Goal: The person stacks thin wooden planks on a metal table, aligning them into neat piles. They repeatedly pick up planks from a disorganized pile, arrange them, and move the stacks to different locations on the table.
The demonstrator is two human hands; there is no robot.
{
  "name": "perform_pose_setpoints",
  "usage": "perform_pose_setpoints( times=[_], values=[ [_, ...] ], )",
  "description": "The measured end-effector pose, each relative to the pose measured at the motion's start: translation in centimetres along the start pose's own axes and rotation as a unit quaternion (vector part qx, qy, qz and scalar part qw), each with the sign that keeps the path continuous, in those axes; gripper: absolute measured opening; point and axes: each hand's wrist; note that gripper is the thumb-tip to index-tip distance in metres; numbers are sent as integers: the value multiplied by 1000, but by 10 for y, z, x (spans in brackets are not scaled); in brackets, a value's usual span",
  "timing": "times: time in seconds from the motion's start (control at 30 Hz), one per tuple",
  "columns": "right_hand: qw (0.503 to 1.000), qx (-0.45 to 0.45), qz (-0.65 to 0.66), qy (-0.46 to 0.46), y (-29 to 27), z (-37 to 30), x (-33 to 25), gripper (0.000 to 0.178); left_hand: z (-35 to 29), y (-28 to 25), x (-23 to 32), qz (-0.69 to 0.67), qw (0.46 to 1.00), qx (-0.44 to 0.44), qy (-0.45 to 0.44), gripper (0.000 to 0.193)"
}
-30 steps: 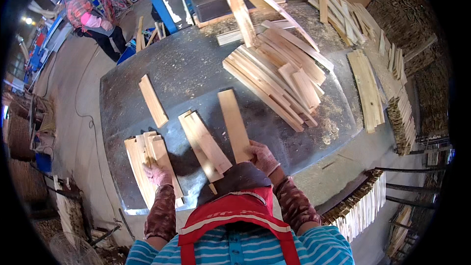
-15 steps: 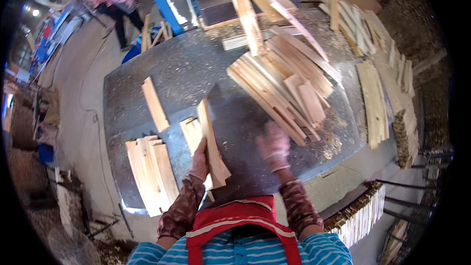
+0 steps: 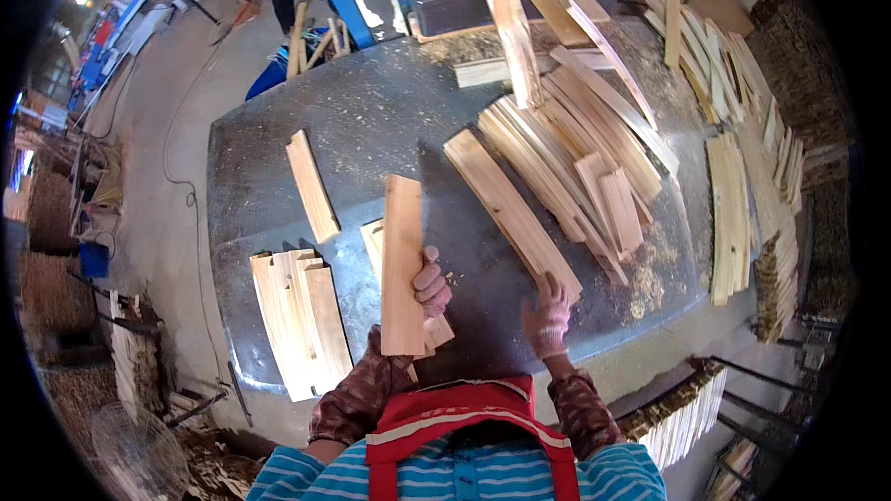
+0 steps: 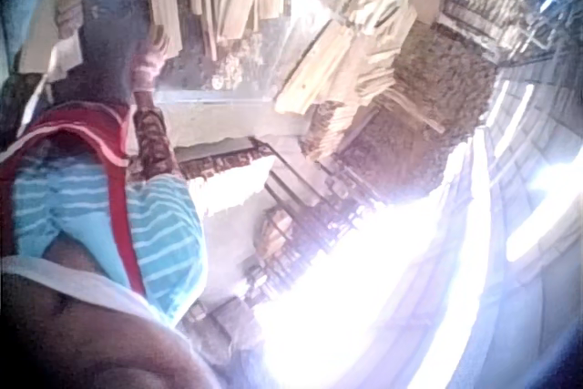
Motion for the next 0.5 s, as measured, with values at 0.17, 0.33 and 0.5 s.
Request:
perform_pose_setpoints(
  times=[0.17,0.33,0.5],
  values=[
    [997,22,-60,34,-16,53,8,78,-28,-20,16,219,873,432,53,45],
    [991,-108,-35,64,-34,74,5,89,-64,-35,15,588,427,685,-43,39],
    [974,-91,192,78,-48,44,-28,78,-82,-34,-5,596,474,647,39,46]
  ],
)
Point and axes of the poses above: each hand's wrist, its own z-axis towards the middle knuckle, its own y-axis out of the palm, x = y × z, and after that the axes turned 8 degrees about -y, right-handed
